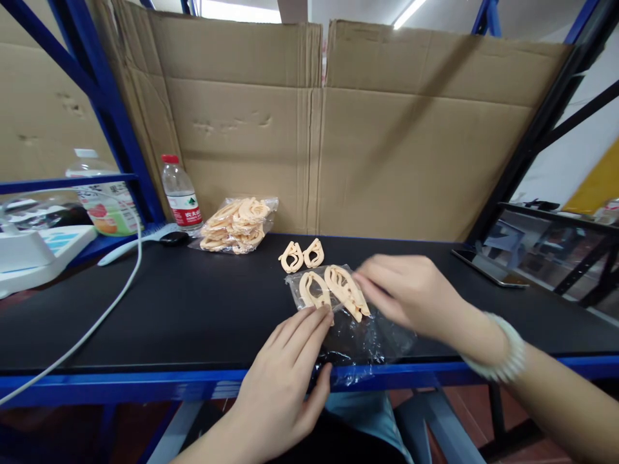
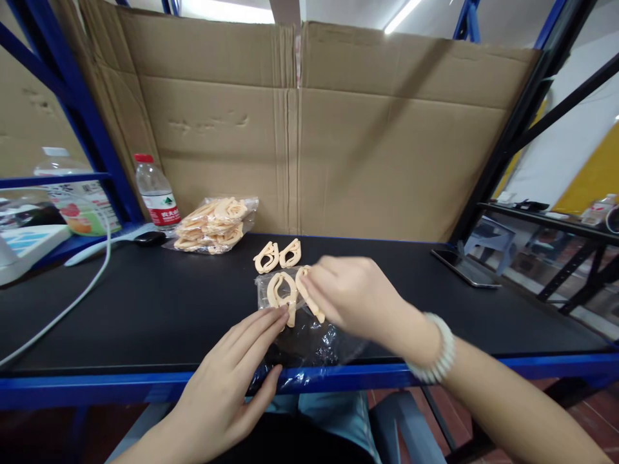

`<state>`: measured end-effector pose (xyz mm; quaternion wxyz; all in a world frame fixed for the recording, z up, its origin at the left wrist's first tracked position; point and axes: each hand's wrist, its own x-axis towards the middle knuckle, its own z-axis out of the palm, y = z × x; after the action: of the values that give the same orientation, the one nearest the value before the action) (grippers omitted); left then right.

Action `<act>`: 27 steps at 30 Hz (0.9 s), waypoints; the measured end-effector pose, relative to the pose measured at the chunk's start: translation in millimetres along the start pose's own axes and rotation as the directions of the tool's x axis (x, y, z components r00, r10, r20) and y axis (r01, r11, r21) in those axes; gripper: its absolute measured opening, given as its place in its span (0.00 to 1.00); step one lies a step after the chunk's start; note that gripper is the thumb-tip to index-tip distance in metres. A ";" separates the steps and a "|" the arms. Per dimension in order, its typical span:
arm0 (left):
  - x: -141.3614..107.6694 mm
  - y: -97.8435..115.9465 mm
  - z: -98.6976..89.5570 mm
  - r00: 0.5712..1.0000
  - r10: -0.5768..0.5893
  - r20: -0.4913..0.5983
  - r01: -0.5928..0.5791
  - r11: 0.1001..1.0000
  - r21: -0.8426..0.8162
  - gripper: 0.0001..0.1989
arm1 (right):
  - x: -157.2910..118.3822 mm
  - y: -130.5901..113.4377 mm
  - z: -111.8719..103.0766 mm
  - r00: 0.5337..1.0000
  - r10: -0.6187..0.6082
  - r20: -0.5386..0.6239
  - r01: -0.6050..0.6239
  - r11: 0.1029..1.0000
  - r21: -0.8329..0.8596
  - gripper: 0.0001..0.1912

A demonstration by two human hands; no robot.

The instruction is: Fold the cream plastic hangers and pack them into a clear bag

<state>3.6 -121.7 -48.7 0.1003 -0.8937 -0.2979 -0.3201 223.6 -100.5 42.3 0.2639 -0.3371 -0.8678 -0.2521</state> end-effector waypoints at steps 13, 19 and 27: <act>-0.5 0.8 -3.5 0.999 -0.003 0.032 0.002 1.000 0.009 0.29 | 52.8 125.5 169.3 0.859 -0.147 0.491 0.055 0.979 0.195 0.41; -0.2 0.5 -4.6 0.999 -0.004 0.037 0.004 1.000 0.004 0.29 | 67.8 129.0 173.8 0.842 -0.146 0.520 0.050 0.980 0.195 0.45; 0.2 1.0 -4.9 1.000 -0.011 0.013 0.011 1.000 -0.025 0.29 | 43.9 142.2 162.4 0.897 -0.100 0.430 0.000 0.974 0.227 0.16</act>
<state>1.7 -124.2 -44.8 0.0856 -0.8953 -0.2996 -0.3185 251.2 111.1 -12.3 0.0910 -0.3310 -0.9360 -0.0782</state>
